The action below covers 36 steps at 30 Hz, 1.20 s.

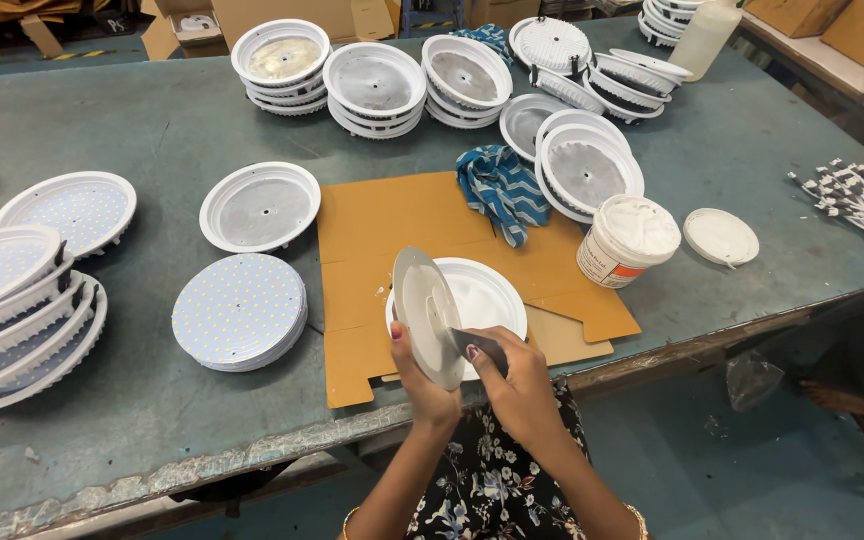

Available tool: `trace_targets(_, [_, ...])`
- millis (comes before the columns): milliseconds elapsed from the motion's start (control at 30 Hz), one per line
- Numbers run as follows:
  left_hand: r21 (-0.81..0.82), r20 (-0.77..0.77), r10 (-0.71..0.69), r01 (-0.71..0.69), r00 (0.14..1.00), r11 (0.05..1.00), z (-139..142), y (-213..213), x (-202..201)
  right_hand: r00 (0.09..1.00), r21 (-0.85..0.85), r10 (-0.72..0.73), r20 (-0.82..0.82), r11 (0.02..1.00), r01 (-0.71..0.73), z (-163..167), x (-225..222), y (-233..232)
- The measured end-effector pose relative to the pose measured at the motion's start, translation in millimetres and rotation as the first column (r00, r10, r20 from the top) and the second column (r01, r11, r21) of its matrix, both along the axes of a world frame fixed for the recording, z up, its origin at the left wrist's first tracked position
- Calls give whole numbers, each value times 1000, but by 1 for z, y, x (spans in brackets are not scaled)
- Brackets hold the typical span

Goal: The person repeatedly scoops white paste from a container and spreads it inside the recessed center of circular white light fixture housings using a small metal spatula. After coating each unit, the person places it on a growing stack on the table. The process is repeated for multiple units in a consistent sequence.

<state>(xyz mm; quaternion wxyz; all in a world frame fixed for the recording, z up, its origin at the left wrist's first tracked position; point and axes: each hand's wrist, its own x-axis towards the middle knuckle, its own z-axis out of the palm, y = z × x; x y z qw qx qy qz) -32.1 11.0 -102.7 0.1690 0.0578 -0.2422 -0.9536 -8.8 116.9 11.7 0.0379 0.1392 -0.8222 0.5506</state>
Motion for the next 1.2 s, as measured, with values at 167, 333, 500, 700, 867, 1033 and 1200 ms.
trace_targets(167, [-237, -113, 5, -32, 994, 971, 3, -3, 1, 997, -1, -19, 69, 1000, 19, 13, 7, -9])
trace_targets(333, [-536, -207, 185, -270, 961, 800, 40, -5, 5, 994, -23, -14, 112, 1000, 17, 27, 14, -14])
trace_targets(500, [-536, -196, 162, -244, 967, 808, 52, -9, 7, 988, -160, 69, 137, 986, -46, 30, 10, -5])
trace_targets(700, [-200, -155, 75, -106, 985, 974, 18, -2, 7, 994, -51, -106, 5, 993, 106, 12, -41, -7])
trace_targets(867, [-82, -127, 37, -47, 991, 995, -12, -3, -1, 997, 8, -35, -73, 999, 36, -2, -34, -13])
trace_targets(1033, [-203, -53, -59, 47, 997, 978, -23, -4, -4, 991, 57, -102, 91, 994, 98, 11, -12, -14])
trace_targets(1200, [-206, -111, -4, -19, 994, 978, -8, -1, -6, 996, -116, 17, 91, 993, -6, 23, -5, -8])
